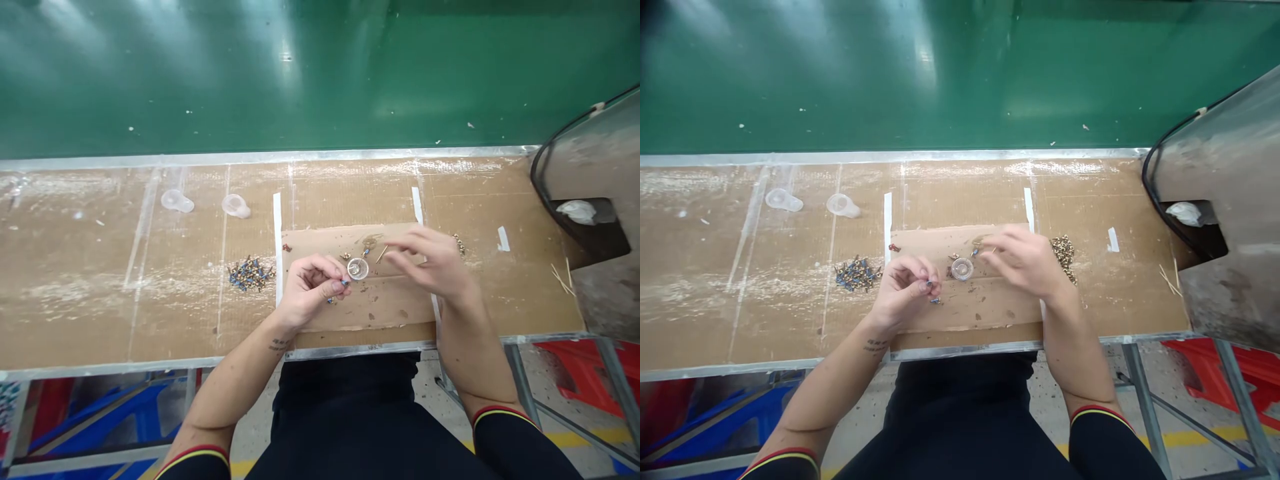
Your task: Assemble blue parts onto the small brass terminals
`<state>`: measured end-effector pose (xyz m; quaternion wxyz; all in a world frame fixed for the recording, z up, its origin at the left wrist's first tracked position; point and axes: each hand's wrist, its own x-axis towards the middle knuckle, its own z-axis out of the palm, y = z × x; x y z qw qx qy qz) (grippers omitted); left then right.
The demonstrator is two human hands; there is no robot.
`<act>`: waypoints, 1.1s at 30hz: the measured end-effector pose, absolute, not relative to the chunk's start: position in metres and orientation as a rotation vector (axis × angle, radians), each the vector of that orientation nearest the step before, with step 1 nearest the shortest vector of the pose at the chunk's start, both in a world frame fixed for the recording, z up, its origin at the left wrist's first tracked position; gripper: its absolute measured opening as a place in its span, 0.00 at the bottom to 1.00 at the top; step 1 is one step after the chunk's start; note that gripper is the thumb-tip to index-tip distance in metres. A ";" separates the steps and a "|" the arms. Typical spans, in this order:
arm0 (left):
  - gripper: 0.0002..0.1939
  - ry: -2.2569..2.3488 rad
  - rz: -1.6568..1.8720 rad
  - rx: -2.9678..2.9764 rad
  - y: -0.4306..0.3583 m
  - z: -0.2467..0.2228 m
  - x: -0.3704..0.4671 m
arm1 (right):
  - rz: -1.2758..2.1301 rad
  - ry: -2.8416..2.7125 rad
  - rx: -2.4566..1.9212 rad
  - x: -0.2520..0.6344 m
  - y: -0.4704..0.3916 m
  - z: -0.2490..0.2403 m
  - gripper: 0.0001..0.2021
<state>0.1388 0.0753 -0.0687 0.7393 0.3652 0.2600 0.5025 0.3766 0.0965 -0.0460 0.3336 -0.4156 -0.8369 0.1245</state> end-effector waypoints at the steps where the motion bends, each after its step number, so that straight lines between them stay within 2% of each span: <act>1: 0.12 0.552 1.109 0.802 0.076 -0.068 0.139 | 0.278 -2.083 -1.136 0.386 0.098 -0.043 0.05; 5: 0.09 0.510 1.123 0.794 0.076 -0.065 0.139 | 0.137 -1.838 -1.446 0.427 0.102 -0.038 0.07; 11: 0.07 0.568 1.157 0.817 0.076 -0.066 0.139 | 0.375 -1.923 -1.839 0.476 0.103 -0.047 0.07; 19: 0.05 0.561 1.156 0.823 0.078 -0.067 0.141 | 0.586 -1.986 -1.890 0.494 0.106 -0.063 0.08; 23: 0.05 0.526 1.191 0.846 0.078 -0.065 0.141 | 0.514 -2.006 -2.012 0.496 0.107 -0.066 0.07; 28: 0.11 0.568 1.148 0.966 0.074 -0.064 0.140 | 0.519 -1.960 -2.152 0.498 0.107 -0.065 0.06; 31: 0.04 0.527 1.136 1.050 0.073 -0.062 0.139 | 0.543 -1.939 -2.189 0.495 0.108 -0.064 0.06; 33: 0.02 0.510 1.125 1.080 0.074 -0.062 0.138 | 0.542 -1.939 -2.184 0.491 0.109 -0.065 0.05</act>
